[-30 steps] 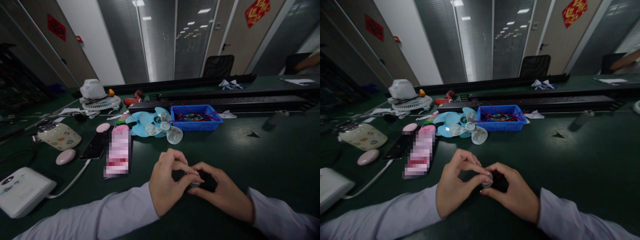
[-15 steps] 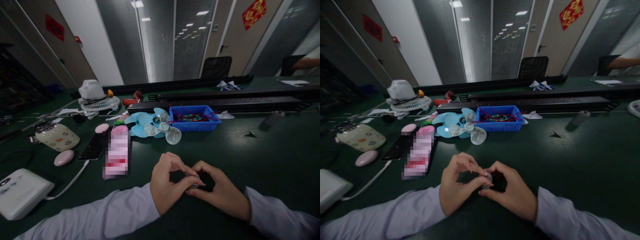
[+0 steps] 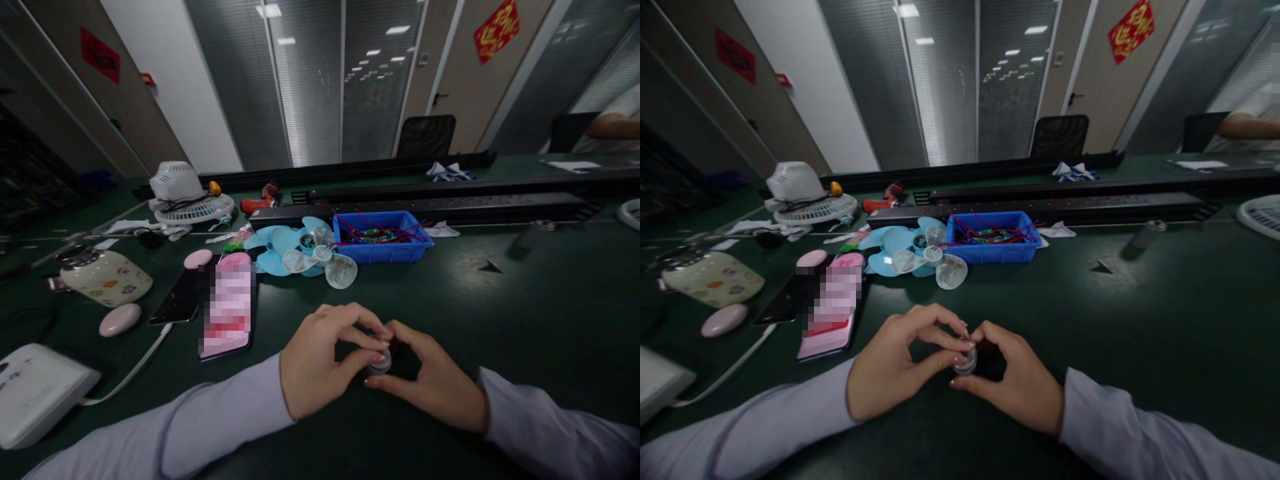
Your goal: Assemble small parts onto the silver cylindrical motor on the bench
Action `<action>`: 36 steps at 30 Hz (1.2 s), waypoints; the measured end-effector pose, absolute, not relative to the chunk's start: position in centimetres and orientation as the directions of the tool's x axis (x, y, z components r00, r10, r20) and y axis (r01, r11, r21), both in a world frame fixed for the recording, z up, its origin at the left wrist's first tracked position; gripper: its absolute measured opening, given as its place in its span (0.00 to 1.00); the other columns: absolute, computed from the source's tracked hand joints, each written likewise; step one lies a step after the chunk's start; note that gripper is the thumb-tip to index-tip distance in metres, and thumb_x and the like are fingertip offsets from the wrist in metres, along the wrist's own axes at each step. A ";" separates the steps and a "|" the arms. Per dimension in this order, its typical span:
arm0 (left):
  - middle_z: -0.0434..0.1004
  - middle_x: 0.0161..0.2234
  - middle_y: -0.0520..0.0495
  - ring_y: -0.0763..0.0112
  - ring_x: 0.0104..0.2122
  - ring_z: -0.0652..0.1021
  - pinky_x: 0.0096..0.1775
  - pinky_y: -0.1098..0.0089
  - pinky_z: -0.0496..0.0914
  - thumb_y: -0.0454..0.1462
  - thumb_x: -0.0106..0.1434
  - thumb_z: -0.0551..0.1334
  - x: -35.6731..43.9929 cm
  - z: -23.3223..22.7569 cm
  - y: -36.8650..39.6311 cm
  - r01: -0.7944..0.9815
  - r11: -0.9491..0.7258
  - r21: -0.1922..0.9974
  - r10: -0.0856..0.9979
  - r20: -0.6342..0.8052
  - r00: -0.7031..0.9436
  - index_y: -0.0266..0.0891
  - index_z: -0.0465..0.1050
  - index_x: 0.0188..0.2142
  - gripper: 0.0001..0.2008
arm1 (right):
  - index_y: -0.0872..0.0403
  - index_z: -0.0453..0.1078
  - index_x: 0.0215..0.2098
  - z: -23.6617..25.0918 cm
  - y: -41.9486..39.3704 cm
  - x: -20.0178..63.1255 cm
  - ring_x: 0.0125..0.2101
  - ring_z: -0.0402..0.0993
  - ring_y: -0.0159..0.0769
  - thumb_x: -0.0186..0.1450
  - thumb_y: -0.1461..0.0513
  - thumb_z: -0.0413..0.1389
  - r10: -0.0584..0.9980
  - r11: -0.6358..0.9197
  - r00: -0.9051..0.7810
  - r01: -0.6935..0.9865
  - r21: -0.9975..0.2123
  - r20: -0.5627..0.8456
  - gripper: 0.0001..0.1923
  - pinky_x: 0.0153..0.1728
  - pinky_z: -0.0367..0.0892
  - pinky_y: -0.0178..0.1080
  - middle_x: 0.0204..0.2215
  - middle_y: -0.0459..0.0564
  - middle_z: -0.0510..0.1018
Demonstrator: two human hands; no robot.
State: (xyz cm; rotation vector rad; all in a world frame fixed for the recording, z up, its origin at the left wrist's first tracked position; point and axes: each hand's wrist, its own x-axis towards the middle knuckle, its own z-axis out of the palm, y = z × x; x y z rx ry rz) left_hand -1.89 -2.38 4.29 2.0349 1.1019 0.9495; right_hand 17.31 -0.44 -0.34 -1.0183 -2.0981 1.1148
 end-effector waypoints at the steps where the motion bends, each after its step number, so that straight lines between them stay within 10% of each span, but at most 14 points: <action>1: 0.83 0.36 0.57 0.71 0.39 0.81 0.45 0.68 0.67 0.29 0.58 0.67 -1.9 4.5 -2.4 0.429 -0.437 0.791 0.877 0.270 0.396 0.42 0.69 0.39 0.12 | 0.52 0.68 0.35 -0.3 -0.5 17.3 0.32 0.72 0.35 0.56 0.56 0.66 0.819 0.369 -0.563 0.364 -0.856 0.114 0.15 0.33 0.66 0.37 0.31 0.44 0.74; 21: 0.77 0.38 0.51 0.65 0.40 0.77 0.43 0.64 0.68 0.30 0.59 0.66 -0.9 2.6 -3.3 0.446 -0.583 0.679 0.812 0.496 0.307 0.42 0.67 0.37 0.10 | 0.53 0.65 0.30 -0.6 -0.4 17.3 0.30 0.69 0.33 0.54 0.57 0.67 0.802 0.385 -0.579 0.312 -0.868 0.148 0.15 0.31 0.64 0.36 0.27 0.42 0.72; 36: 0.82 0.32 0.52 0.64 0.35 0.82 0.41 0.66 0.70 0.38 0.51 0.73 -1.3 2.9 -2.5 0.348 -0.346 0.871 0.926 0.259 0.273 0.41 0.70 0.35 0.15 | 0.52 0.65 0.30 -0.5 -0.6 17.5 0.29 0.69 0.33 0.54 0.56 0.68 0.809 0.399 -0.568 0.344 -0.850 0.151 0.16 0.31 0.64 0.36 0.27 0.42 0.71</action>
